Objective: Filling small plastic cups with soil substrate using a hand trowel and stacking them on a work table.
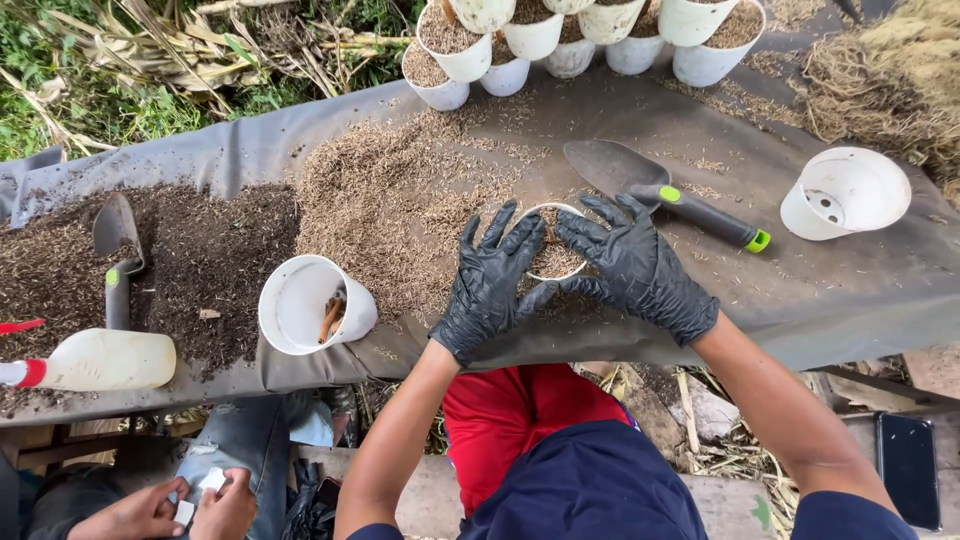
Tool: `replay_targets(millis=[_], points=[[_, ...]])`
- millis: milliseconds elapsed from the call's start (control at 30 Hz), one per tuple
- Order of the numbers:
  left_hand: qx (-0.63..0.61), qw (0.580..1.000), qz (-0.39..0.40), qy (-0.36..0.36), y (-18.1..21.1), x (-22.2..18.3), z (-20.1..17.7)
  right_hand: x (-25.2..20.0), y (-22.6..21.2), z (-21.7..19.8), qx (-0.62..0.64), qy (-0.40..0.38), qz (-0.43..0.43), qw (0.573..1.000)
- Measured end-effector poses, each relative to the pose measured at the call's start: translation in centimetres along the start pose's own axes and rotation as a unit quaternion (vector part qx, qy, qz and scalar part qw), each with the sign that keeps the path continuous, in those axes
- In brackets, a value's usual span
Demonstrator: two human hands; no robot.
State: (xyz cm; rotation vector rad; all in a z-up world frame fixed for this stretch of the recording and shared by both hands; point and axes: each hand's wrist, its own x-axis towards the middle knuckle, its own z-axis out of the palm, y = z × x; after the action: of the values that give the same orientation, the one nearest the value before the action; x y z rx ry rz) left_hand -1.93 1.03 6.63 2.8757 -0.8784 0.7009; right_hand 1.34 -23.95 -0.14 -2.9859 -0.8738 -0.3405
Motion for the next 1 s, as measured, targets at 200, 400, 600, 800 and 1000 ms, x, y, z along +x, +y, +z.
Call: replay_targets(millis=[200,400,600,800,1000], points=[[0.139,0.988,0.070,-0.004,0.2,0.7,-1.3,0.6,-0.5,-2.2,0.111,-0.038,0.008,0.993],[-0.128,0.987,0.056,-0.081,-1.9,0.9,1.4,0.8,0.3,-1.2,-0.003,0.009,-0.053,0.999],[-0.112,0.988,0.062,-0.083,-3.5,0.4,6.9,1.2,0.2,-1.5,0.059,0.075,-0.068,0.993],[-0.150,0.988,0.029,0.028,-2.8,-1.1,4.8,-0.1,-0.2,-3.3,0.081,0.096,-0.065,0.990],[-0.131,0.988,0.053,0.069,-2.7,-1.7,5.4,-0.7,0.2,-0.8,0.017,0.057,-0.030,0.998]])
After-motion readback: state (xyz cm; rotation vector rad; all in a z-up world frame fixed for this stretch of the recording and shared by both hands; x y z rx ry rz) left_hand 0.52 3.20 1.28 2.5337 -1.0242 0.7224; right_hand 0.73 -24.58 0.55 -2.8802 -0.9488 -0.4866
